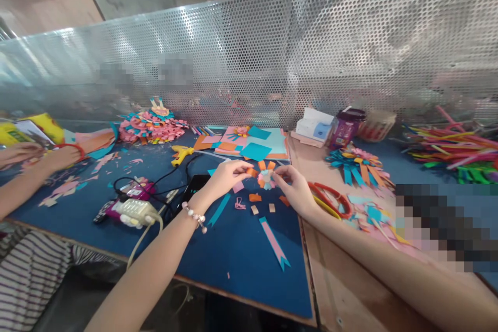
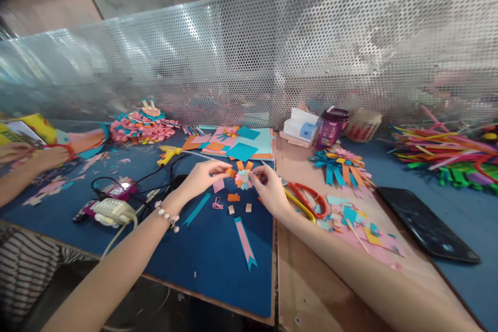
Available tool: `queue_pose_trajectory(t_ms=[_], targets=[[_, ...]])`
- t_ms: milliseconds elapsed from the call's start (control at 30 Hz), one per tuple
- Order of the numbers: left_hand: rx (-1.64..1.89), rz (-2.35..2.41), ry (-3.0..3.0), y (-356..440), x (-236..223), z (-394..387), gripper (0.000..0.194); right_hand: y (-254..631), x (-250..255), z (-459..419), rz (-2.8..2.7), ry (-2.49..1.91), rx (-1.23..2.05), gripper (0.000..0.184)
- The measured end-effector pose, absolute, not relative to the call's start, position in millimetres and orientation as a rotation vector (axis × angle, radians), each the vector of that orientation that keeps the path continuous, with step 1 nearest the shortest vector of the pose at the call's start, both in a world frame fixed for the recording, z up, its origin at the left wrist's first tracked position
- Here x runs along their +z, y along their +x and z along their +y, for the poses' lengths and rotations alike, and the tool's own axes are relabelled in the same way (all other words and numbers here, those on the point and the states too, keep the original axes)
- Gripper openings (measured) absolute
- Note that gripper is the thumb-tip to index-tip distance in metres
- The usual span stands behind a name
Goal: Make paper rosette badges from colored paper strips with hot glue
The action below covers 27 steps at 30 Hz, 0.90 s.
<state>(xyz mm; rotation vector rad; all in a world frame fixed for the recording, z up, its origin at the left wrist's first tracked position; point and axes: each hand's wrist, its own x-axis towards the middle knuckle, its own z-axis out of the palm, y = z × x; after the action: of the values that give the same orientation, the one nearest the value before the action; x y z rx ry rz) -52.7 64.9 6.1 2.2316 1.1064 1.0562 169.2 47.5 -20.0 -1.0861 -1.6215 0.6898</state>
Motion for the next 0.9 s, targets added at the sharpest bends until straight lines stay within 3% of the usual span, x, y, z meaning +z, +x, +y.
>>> queue_pose_trajectory(t_ms=[900], targets=[[1.032, 1.104, 2.233, -48.5, 10.7, 59.0, 0.022, 168.8, -25.4, 45.3, -1.628, -1.037, 0.679, 0.023]])
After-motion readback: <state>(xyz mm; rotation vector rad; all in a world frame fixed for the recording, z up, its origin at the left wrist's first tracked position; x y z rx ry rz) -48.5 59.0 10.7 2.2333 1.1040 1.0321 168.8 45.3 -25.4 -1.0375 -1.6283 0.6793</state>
